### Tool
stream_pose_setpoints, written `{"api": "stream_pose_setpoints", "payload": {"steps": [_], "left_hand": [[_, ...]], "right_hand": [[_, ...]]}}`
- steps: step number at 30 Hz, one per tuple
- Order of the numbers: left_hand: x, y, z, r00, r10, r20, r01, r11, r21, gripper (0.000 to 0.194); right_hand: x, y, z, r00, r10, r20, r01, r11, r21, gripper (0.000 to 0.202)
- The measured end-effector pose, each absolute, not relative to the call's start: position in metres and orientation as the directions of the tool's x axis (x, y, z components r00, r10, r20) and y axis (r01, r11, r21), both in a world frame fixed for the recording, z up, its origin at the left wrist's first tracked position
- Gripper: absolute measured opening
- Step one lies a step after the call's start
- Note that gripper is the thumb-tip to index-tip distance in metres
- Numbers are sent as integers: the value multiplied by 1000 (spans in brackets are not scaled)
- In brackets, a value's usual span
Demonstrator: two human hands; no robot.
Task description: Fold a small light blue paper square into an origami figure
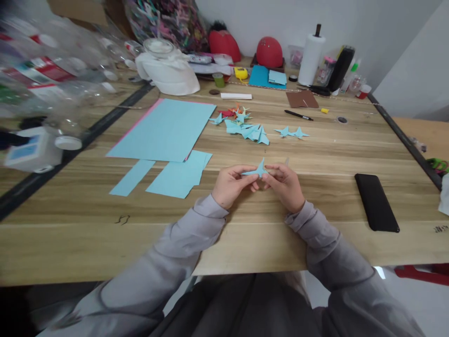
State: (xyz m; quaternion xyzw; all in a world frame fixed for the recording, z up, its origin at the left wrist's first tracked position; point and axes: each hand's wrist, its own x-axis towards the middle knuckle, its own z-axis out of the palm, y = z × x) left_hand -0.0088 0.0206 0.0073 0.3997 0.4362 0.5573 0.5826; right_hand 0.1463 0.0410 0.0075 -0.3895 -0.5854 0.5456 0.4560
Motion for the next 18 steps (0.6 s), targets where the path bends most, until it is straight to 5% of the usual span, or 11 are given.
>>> {"api": "stream_pose_setpoints", "payload": {"steps": [5,18], "left_hand": [[-10,22,7,28,999,-27,-318,34,947,49],[-11,22,3,86,995,47,-274,-22,961,31]], "right_hand": [[145,42,2,-298,924,239,-65,230,-971,38],[147,41,-1,-345,906,247,-62,241,-969,28]]}}
